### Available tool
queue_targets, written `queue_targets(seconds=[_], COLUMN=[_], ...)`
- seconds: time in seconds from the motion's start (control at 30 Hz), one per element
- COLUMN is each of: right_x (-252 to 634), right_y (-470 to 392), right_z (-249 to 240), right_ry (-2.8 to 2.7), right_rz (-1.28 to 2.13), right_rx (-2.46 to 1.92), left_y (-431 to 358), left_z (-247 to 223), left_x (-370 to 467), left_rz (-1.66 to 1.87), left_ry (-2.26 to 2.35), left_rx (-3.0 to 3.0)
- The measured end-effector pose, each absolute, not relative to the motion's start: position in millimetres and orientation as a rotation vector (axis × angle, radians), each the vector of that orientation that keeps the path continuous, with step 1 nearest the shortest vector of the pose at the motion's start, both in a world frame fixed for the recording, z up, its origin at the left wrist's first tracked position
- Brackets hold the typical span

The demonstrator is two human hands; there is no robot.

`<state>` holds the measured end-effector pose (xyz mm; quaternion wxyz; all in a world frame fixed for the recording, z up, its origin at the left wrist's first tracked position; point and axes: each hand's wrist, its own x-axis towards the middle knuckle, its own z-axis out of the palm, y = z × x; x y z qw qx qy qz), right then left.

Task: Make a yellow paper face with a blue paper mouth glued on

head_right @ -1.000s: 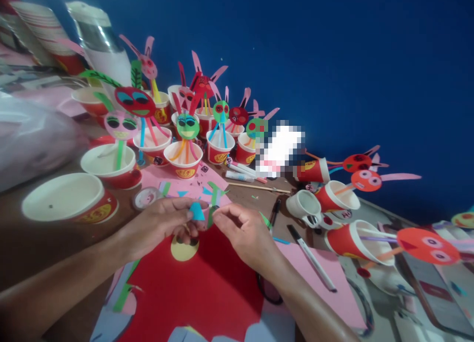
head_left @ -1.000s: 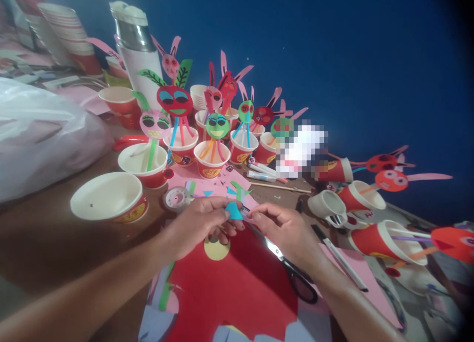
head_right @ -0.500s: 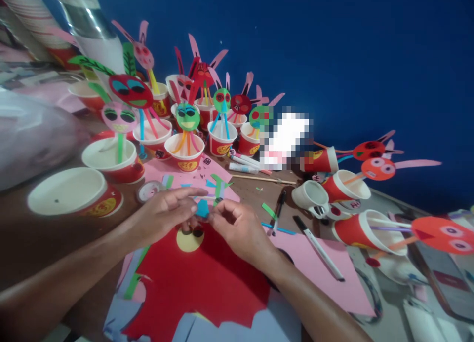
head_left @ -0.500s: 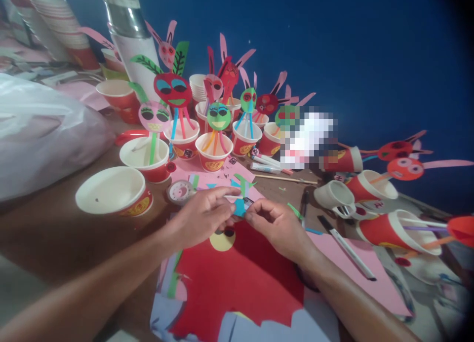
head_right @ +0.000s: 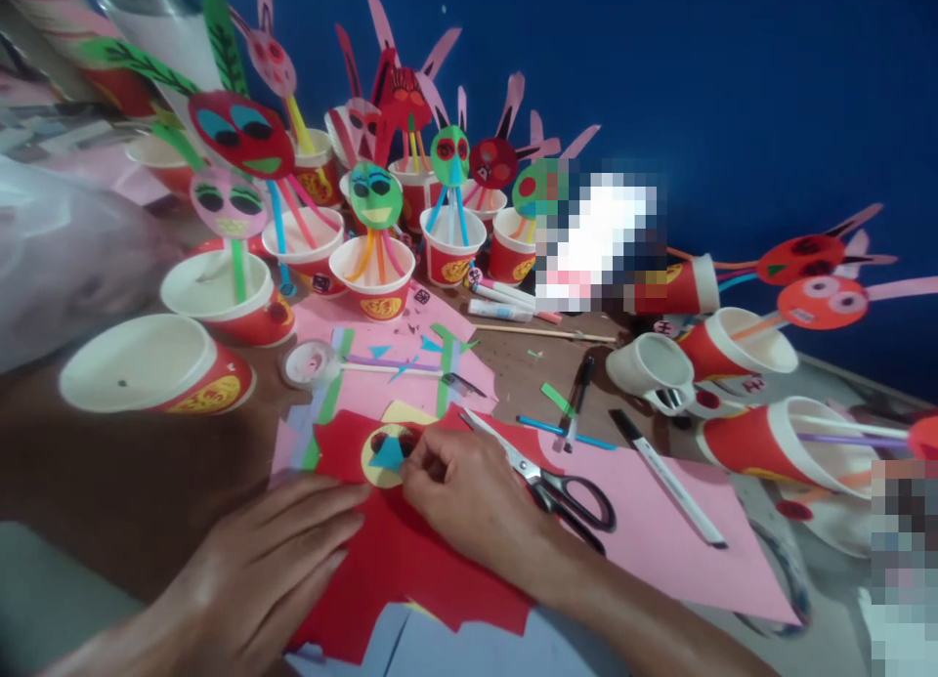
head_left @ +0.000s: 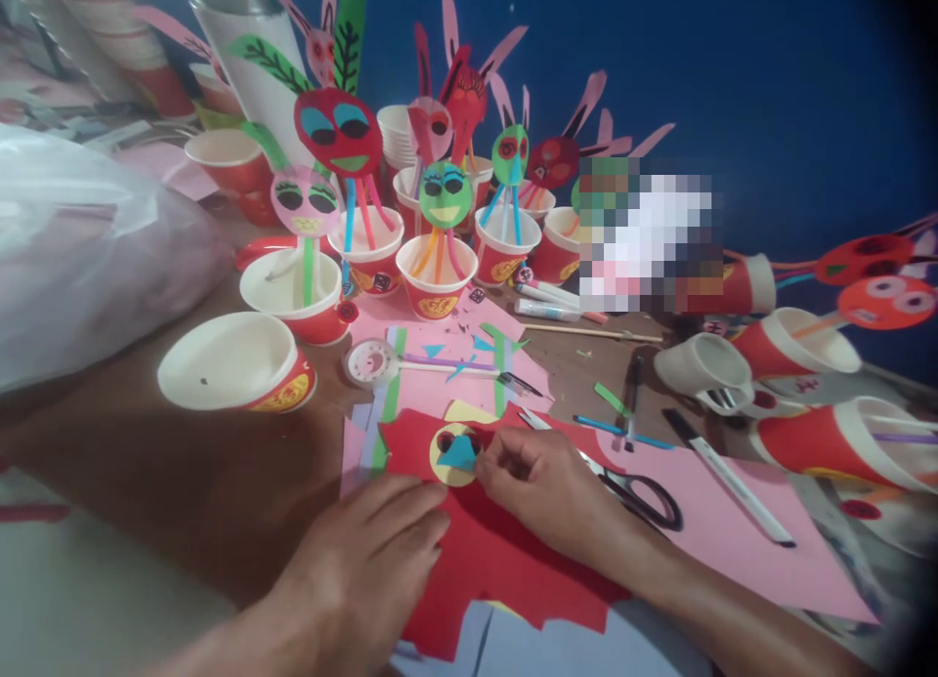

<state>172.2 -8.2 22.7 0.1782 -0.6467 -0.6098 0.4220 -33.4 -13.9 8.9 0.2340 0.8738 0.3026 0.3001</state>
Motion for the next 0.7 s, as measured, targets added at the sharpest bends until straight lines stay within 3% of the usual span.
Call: queue_targets(seconds=[0.3, 0.7], right_x=[169.3, 167.8], right_y=[-11.3, -16.5], right_z=[25.4, 23.5], right_ry=[-1.982, -2.264], right_rz=[1.081, 0.85], right_rx=[-1.937, -1.931], left_y=[-24.8, -24.7], left_z=[-22.1, -15.8], left_x=[-40.3, -35.7], left_rz=[0.753, 0.766], left_ry=[0.81, 0.852], left_rx=[2.596, 2.711])
